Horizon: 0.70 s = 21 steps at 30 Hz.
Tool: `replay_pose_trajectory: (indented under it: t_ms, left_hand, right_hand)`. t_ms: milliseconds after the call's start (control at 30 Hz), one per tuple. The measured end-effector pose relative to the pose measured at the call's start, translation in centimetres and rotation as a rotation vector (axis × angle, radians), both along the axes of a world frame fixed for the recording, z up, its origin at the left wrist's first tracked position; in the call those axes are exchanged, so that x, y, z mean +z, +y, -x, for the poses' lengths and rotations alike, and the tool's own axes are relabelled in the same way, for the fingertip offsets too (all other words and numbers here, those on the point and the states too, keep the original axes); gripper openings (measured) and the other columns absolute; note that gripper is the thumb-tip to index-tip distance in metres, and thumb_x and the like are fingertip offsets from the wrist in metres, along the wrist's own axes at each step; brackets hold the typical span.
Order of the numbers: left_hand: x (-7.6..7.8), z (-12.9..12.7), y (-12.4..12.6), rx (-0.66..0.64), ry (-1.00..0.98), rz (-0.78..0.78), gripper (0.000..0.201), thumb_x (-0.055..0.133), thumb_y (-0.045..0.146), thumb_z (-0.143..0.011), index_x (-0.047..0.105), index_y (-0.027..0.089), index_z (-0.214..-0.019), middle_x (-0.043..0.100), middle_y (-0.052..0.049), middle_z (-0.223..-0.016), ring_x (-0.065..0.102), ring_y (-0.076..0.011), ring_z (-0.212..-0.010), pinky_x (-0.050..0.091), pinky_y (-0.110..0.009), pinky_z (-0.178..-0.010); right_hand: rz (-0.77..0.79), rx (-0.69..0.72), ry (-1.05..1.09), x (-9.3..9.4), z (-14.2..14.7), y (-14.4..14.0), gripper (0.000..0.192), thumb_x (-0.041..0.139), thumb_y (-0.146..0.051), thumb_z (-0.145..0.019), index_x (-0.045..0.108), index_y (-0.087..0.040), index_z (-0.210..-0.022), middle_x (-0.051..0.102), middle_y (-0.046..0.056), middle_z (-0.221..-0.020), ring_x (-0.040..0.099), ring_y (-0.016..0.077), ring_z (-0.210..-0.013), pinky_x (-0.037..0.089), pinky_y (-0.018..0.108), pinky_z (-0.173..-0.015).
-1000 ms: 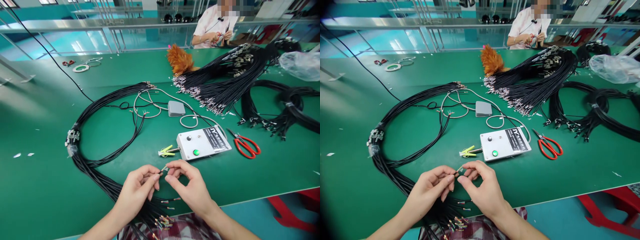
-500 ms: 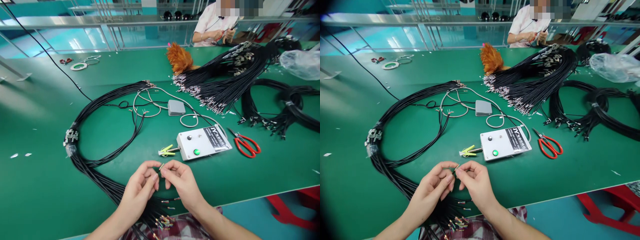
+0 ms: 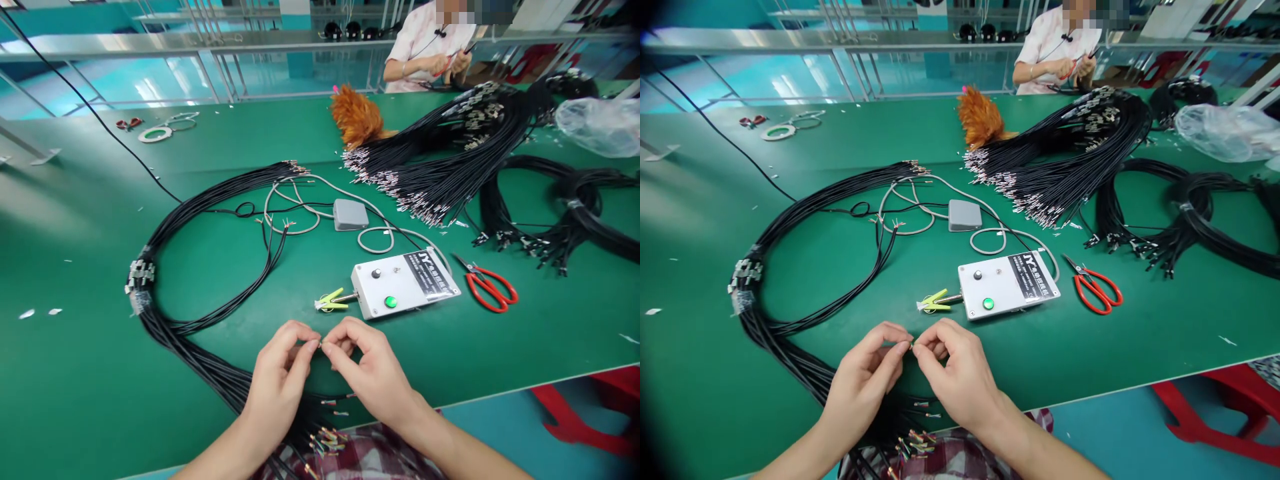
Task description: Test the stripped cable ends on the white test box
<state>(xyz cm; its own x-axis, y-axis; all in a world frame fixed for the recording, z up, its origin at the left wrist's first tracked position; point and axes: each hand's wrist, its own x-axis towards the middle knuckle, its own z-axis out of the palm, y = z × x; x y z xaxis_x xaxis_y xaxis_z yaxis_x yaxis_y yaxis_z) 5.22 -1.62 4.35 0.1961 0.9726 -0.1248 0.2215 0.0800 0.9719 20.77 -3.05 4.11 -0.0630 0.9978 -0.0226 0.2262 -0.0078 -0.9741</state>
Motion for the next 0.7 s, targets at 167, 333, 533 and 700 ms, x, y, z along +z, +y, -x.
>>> replay_pose_trajectory:
  t_ms: [167, 333, 533, 700]
  left_hand:
    - [0.3, 0.3, 0.3, -0.11, 0.154, -0.192, 0.016, 0.054, 0.023, -0.092, 0.064, 0.022, -0.079, 0.063, -0.002, -0.074, 0.059, -0.0173, -0.068, 0.047, -0.026, -0.065]
    - [0.1, 0.1, 0.9, -0.062, 0.04, 0.019, 0.018, 0.058, 0.033, -0.089, 0.062, 0.02, -0.077, 0.055, 0.002, -0.064, 0.047, -0.0122, -0.052, 0.036, -0.022, -0.046]
    - [0.4, 0.2, 1.4, -0.116, 0.102, -0.059, 0.019, 0.056, 0.029, -0.089, 0.062, 0.02, -0.073, 0.056, 0.001, -0.063, 0.048, -0.0134, -0.053, 0.038, -0.022, -0.049]
    - [0.4, 0.5, 1.6, -0.151, 0.192, -0.18, 0.02, 0.052, 0.023, -0.09, 0.063, 0.02, -0.073, 0.059, 0.0, -0.068, 0.053, -0.0152, -0.061, 0.041, -0.024, -0.056]
  right_hand:
    - [-0.239, 0.057, -0.272, 0.1, -1.5, -0.2, 0.013, 0.053, -0.018, -0.094, 0.064, -0.02, -0.087, 0.065, 0.001, -0.082, 0.063, 0.0142, -0.073, 0.05, 0.025, -0.069]
    - [-0.434, 0.057, -0.675, 0.8, -2.2, -0.2, 0.011, 0.056, -0.02, -0.095, 0.063, -0.019, -0.102, 0.07, 0.006, -0.097, 0.066, 0.0194, -0.081, 0.048, 0.032, -0.072]
    - [-0.642, 0.187, -0.961, 1.7, -0.8, 1.1, 0.017, 0.056, -0.02, -0.095, 0.064, -0.018, -0.08, 0.066, 0.002, -0.071, 0.059, 0.0183, -0.064, 0.034, 0.033, -0.061]
    - [-0.702, 0.265, -1.0, 1.7, -1.9, 2.1, 0.028, 0.053, -0.02, -0.098, 0.061, -0.019, -0.071, 0.063, -0.001, -0.063, 0.054, 0.0158, -0.058, 0.028, 0.033, -0.061]
